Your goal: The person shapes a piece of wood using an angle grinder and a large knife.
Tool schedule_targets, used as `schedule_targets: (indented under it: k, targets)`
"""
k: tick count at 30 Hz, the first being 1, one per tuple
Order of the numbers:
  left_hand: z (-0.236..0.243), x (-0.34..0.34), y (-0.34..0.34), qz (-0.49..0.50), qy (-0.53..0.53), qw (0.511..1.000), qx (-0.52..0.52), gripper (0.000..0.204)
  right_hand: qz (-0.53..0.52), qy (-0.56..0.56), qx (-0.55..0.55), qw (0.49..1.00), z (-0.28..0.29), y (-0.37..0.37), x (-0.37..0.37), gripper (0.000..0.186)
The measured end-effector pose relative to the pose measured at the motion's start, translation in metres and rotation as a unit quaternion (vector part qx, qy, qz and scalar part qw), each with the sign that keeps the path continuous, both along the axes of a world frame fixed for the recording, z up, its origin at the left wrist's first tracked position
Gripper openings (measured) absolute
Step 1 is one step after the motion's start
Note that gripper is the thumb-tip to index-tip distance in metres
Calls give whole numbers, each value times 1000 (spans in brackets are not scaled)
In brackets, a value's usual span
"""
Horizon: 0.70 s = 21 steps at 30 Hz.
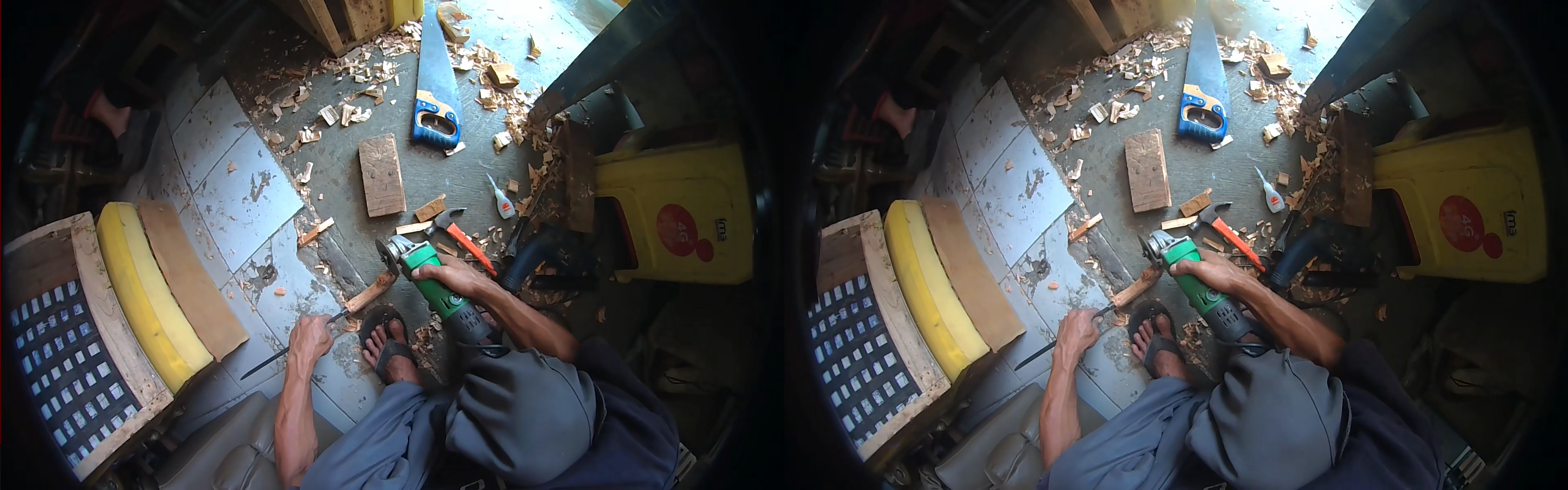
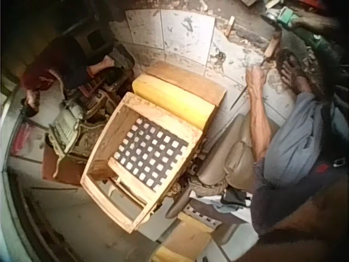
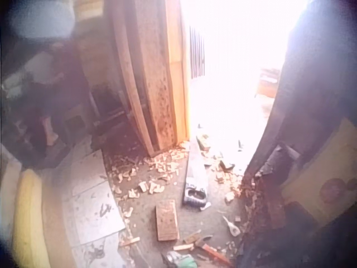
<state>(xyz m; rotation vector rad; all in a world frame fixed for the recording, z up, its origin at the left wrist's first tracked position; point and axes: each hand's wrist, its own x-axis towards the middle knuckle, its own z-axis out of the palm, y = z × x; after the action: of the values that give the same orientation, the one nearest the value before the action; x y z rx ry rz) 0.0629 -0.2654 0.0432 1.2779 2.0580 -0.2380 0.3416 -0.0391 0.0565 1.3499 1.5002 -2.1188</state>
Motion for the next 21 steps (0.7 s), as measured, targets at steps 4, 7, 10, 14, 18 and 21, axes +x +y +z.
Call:
schedule_targets:
  k: [4,7,10,14,18,21]
  targets:
    - [-8,0,3,-11,-23,1000,-10,20,-5,-4,17,1000,-8,-4,9,65]
    - [-6,-5,3,-6,-36,999,-30,20,-30,15,-38,999,-9,-4,11,65]
    - [-9,-7,4,3,-52,998,-34,21,-35,9,-49,998,-12,-4,11,66]
    - [-22,-13,-7,15,-82,996,-32,21,-54,16,-83,995,-25,-7,18,67]
    - [-18,-11,-2,25,-78,995,-50,21,-66,22,-119,990,-30,-4,21,66]
    - [-15,-10,4,27,-82,995,-56,23,-65,21,-128,989,-30,-4,20,66]
